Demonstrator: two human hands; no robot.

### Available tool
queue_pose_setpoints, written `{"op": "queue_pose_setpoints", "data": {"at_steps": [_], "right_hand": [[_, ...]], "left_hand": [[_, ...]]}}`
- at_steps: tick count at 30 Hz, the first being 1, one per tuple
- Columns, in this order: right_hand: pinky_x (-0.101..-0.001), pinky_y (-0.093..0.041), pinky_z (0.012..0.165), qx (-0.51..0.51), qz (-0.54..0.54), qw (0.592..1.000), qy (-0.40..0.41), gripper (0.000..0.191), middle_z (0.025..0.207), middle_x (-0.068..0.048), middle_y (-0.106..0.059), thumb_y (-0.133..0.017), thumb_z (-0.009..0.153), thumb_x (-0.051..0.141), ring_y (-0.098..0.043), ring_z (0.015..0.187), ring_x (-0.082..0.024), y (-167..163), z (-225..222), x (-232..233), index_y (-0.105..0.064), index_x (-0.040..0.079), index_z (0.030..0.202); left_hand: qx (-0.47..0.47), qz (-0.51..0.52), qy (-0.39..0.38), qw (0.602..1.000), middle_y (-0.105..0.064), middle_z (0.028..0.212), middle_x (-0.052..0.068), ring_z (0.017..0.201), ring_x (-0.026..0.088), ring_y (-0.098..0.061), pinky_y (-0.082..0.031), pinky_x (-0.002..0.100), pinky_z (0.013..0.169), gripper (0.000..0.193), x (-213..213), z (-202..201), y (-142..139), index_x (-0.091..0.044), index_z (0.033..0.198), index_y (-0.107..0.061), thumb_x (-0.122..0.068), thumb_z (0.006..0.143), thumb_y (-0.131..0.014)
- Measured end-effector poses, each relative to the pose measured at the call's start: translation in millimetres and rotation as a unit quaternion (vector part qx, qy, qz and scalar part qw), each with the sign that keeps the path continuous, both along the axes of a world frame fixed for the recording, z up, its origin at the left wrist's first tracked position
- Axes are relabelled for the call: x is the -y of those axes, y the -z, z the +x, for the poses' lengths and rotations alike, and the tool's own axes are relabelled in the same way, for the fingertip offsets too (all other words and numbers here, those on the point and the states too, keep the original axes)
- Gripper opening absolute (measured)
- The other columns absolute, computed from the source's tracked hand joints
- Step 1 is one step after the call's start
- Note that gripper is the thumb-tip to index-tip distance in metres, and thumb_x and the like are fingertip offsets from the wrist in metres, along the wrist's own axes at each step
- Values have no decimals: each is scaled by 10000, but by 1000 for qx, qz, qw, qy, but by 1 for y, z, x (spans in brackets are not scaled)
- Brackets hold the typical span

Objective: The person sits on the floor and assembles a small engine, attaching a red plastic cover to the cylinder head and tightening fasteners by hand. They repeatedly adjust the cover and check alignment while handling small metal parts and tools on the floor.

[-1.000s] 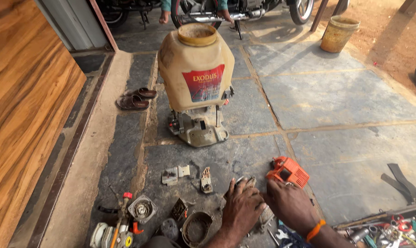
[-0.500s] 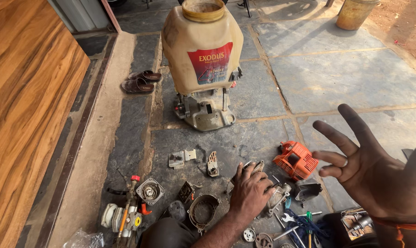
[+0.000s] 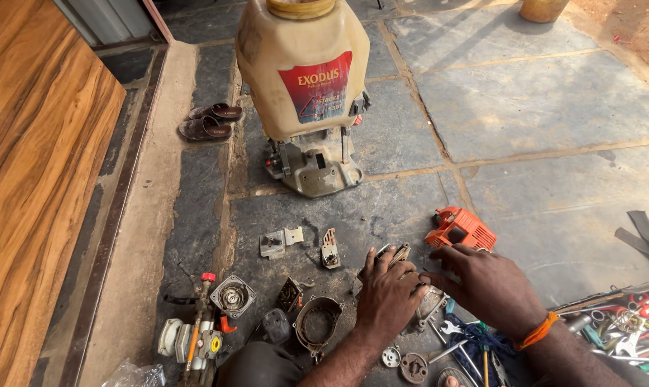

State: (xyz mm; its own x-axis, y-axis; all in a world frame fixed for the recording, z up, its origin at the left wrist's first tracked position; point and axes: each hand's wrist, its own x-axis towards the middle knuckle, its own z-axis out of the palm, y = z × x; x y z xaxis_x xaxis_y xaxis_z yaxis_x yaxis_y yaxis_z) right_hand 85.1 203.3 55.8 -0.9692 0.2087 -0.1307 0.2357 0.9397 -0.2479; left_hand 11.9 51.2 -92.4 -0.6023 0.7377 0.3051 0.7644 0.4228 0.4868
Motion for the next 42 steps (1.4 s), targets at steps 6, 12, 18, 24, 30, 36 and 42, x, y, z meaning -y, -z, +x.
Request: {"op": "queue_pose_setpoints", "data": {"at_steps": [6, 12, 18, 24, 30, 36, 42], "right_hand": [[-422, -584, 670, 35, 52, 997, -53, 255, 754, -34, -712, -565, 973, 425, -720, 697, -209, 20, -2, 0, -647, 184, 974], [-422, -571, 682, 29, 88, 994, -50, 281, 723, -33, -687, -573, 976, 426, -692, 667, -213, 29, -2, 0, -654, 165, 911], [-412, -564, 636, -34, 81, 993, -77, 255, 689, -31, -685, -575, 953, 390, -673, 637, -189, 34, -2, 0, -678, 161, 910], [-419, -547, 678, 26, 94, 993, -59, 293, 653, -34, -671, -555, 985, 416, -682, 638, -203, 29, -8, 5, -676, 171, 878], [-425, -557, 675, 79, 47, 996, 20, 394, 689, -52, -688, -501, 1010, 429, -711, 659, -239, 38, -9, 6, -688, 148, 808], [-430, -584, 687, 54, -45, 995, 71, 390, 807, -106, -732, -463, 1043, 362, -726, 712, -270, 62, -17, -9, -702, 84, 910], [-445, -602, 788, 89, -55, 992, 65, 462, 1004, -101, -782, -576, 966, 487, -768, 870, -262, 45, -5, -19, -626, 103, 1219]], "left_hand": [[22, -7, 5, 1000, -709, 1208, 75, 1409, 412, -457, -128, 658, 1244, 195, -1, -1, -5, -132, 979, -784, -312, 905, -801], [2, 9, 0, 1000, -712, 1230, 57, 1415, 380, -487, -147, 656, 1267, 207, -2, -2, -4, -136, 999, -779, -335, 939, -783], [3, 3, 6, 1000, -704, 1240, 74, 1401, 400, -481, -134, 674, 1247, 244, -3, 0, 0, -149, 1026, -777, -379, 947, -753], [-7, -7, 5, 1000, -697, 1244, 99, 1404, 416, -471, -125, 673, 1243, 243, -3, -1, 1, -148, 1036, -772, -375, 979, -705], [4, 0, 3, 1000, -700, 1224, 94, 1413, 411, -459, -125, 663, 1247, 250, -4, 1, -1, -130, 1021, -766, -367, 978, -698], [29, -9, -2, 1000, -705, 1195, 83, 1415, 392, -463, -149, 634, 1266, 247, -1, 2, -13, -110, 962, -769, -350, 981, -712], [33, -11, 6, 999, -705, 1192, 86, 1408, 395, -465, -165, 628, 1264, 281, 1, 0, -18, -112, 964, -782, -383, 992, -714]]}}
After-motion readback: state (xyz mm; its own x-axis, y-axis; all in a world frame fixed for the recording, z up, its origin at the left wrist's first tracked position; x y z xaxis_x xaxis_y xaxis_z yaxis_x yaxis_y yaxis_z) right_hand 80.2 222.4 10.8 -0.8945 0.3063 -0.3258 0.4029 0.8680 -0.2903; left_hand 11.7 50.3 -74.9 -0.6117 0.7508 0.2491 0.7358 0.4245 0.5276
